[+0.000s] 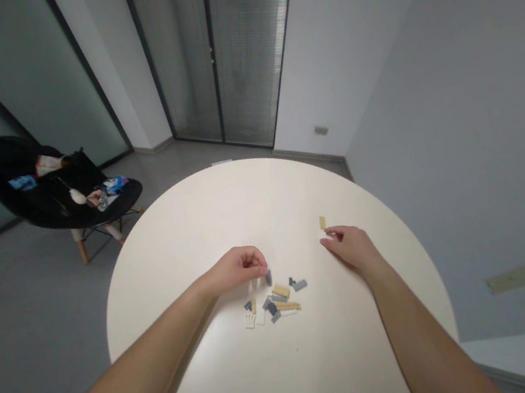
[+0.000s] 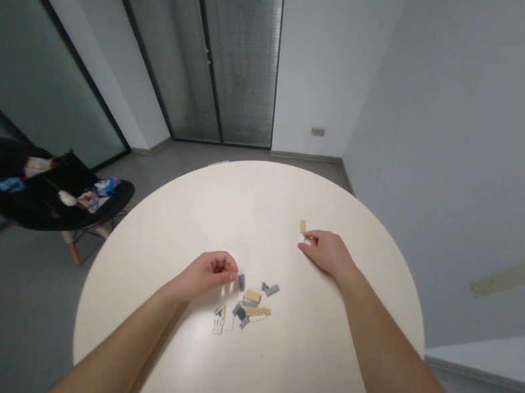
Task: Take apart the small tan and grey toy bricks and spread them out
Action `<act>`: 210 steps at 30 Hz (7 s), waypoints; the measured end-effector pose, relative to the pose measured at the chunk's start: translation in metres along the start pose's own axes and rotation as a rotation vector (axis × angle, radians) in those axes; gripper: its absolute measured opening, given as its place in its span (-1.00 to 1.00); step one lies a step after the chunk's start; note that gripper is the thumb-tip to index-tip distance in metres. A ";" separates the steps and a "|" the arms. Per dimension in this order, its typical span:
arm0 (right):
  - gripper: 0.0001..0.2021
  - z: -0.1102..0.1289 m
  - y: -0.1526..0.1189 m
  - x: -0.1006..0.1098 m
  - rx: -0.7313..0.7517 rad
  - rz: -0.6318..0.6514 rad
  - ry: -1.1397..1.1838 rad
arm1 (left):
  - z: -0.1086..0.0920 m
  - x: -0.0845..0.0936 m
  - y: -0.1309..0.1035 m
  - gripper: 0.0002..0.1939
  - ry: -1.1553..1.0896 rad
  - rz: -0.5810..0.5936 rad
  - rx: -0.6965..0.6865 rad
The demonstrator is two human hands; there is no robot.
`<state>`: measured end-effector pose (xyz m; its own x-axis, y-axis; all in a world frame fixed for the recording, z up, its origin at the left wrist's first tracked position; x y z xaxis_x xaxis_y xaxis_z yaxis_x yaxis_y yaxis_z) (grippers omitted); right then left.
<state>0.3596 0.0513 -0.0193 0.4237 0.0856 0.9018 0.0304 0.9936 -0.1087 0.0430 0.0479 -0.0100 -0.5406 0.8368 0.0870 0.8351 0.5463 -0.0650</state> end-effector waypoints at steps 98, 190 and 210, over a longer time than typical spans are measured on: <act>-0.82 0.117 -0.053 -0.024 0.601 0.069 0.341 | -0.003 -0.013 0.005 -0.64 -0.139 -0.216 -0.026; -0.68 -0.018 0.004 0.010 -0.106 -0.178 0.178 | -0.008 -0.011 0.002 -0.82 0.772 -0.102 0.084; -0.66 -0.008 -0.002 0.013 -0.052 -0.229 0.222 | -0.014 -0.013 -0.001 -0.77 0.788 -0.067 0.116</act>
<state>0.3728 0.0497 -0.0105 0.5877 -0.1633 0.7924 0.1916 0.9796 0.0598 0.0502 0.0362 0.0026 -0.3215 0.5529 0.7687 0.7644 0.6307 -0.1339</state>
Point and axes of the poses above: each hand's wrist, its own y-axis towards the middle knuckle, its own x-axis out of the back of the hand, z = x × y, the point moved 2 cm from there along y, towards the middle knuckle, and after that the axes turned 14 degrees about z, right-handed, at the moved point
